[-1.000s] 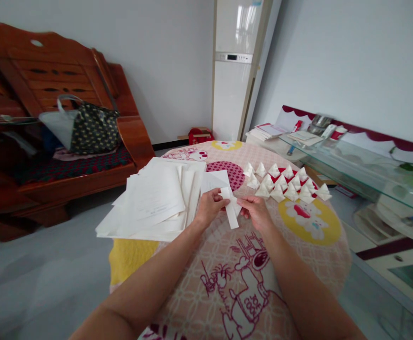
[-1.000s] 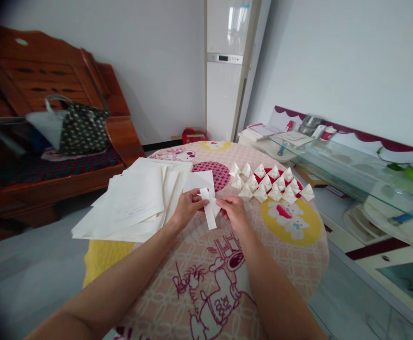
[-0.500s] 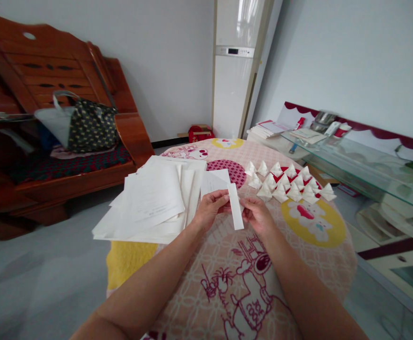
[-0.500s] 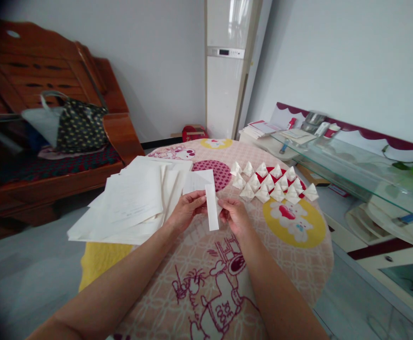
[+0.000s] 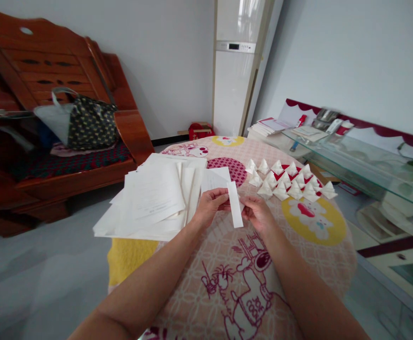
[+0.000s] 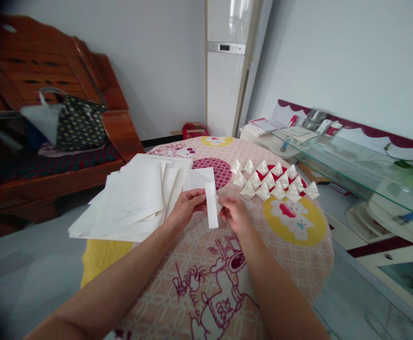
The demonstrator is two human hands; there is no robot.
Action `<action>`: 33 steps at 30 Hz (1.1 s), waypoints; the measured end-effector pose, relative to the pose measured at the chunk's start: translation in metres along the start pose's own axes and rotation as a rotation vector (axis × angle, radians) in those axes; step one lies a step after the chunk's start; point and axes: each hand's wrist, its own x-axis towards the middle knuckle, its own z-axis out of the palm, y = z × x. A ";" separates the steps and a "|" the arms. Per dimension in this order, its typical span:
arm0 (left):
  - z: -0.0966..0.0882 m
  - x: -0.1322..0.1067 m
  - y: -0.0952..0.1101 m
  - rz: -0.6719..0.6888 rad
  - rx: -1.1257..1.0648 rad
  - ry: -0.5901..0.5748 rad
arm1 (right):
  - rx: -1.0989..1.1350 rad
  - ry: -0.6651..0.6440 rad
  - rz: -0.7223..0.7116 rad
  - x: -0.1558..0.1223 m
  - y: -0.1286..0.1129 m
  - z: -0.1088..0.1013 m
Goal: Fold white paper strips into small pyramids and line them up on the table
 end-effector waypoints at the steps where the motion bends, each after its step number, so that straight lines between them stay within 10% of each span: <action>1: 0.000 0.000 0.000 0.003 0.008 0.008 | -0.006 0.007 0.003 0.000 0.000 0.000; 11: 0.002 -0.002 0.007 0.050 0.142 0.020 | -0.135 0.132 -0.045 -0.005 -0.001 0.006; 18: -0.003 0.002 0.006 0.294 0.327 0.231 | -0.232 0.170 -0.254 -0.010 -0.002 0.012; 33: -0.003 -0.001 0.011 0.245 0.182 0.012 | -0.575 0.135 -0.561 -0.021 -0.003 0.013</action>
